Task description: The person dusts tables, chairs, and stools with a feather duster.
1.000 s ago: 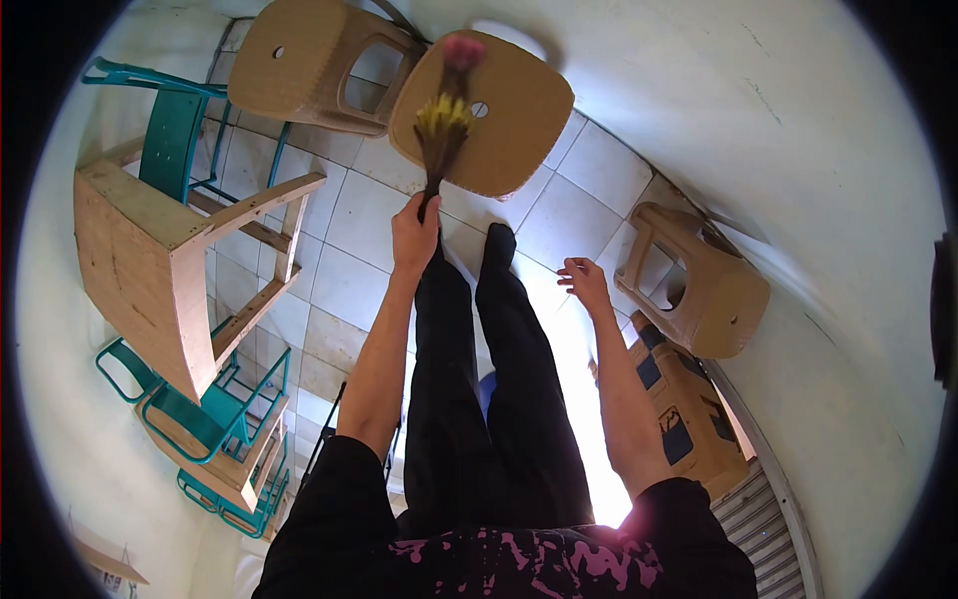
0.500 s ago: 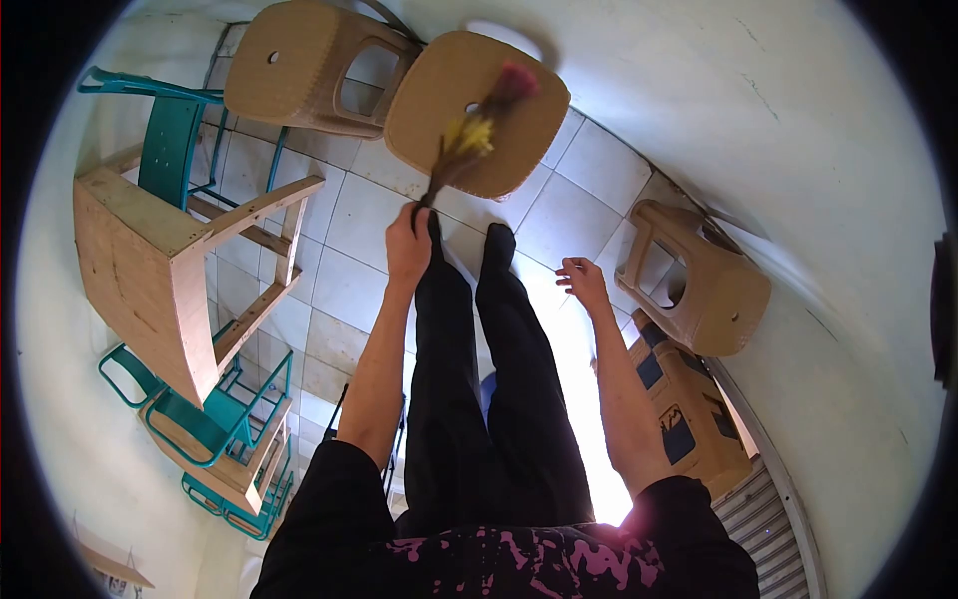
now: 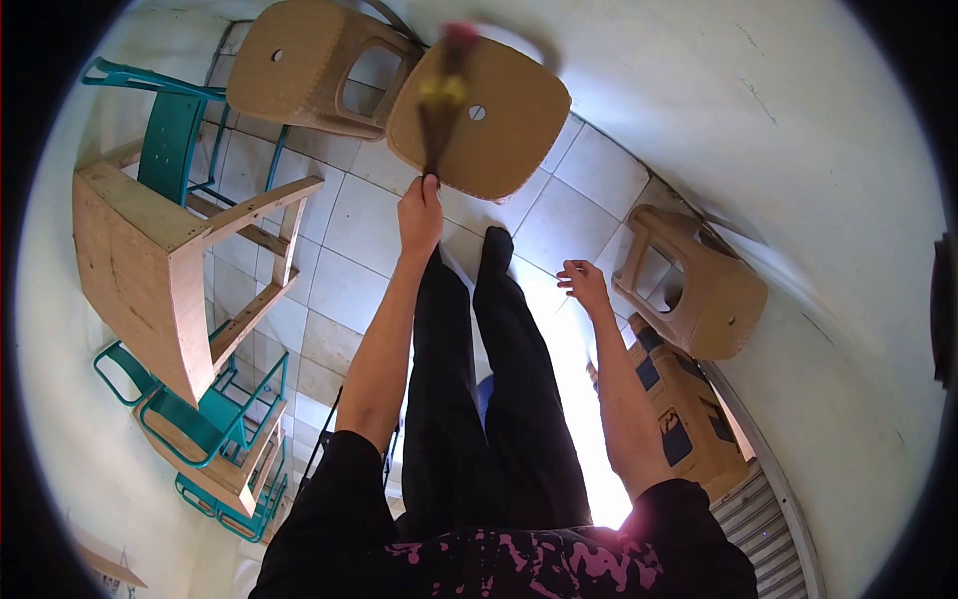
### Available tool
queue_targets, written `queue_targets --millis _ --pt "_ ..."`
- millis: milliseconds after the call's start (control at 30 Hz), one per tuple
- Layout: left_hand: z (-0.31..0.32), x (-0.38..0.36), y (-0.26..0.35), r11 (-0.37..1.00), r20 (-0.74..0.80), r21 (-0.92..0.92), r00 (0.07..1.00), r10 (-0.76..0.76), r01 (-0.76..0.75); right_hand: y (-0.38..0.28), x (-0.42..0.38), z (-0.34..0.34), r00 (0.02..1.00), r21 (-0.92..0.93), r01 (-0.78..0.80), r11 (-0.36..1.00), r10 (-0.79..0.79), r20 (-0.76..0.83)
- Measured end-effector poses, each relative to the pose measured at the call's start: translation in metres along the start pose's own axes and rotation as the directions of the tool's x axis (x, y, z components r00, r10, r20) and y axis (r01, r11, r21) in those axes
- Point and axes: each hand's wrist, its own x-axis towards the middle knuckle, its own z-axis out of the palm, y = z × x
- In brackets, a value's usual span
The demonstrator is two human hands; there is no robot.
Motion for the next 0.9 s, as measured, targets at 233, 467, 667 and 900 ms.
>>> queue_targets --millis 233,467,667,900 --pt "-0.004 -0.004 0.000 0.981 0.245 0.109 0.961 0.131 -0.162 0.011 -0.001 0.002 1.000 0.001 0.005 1.000 -0.005 0.027" --pt "0.004 0.002 -0.006 0.995 -0.055 -0.099 0.998 -0.027 0.022 0.011 -0.004 0.003 1.000 0.011 0.028 1.000 -0.027 -0.007" --pt "-0.015 0.003 0.006 0.998 0.031 -0.065 0.999 -0.019 0.021 0.010 -0.007 0.003 1.000 -0.002 0.028 1.000 -0.028 -0.004" --pt "-0.006 -0.020 0.002 0.991 0.215 -0.131 0.976 0.030 -0.002 0.015 -0.005 0.006 1.000 -0.010 0.019 1.000 -0.019 0.010"
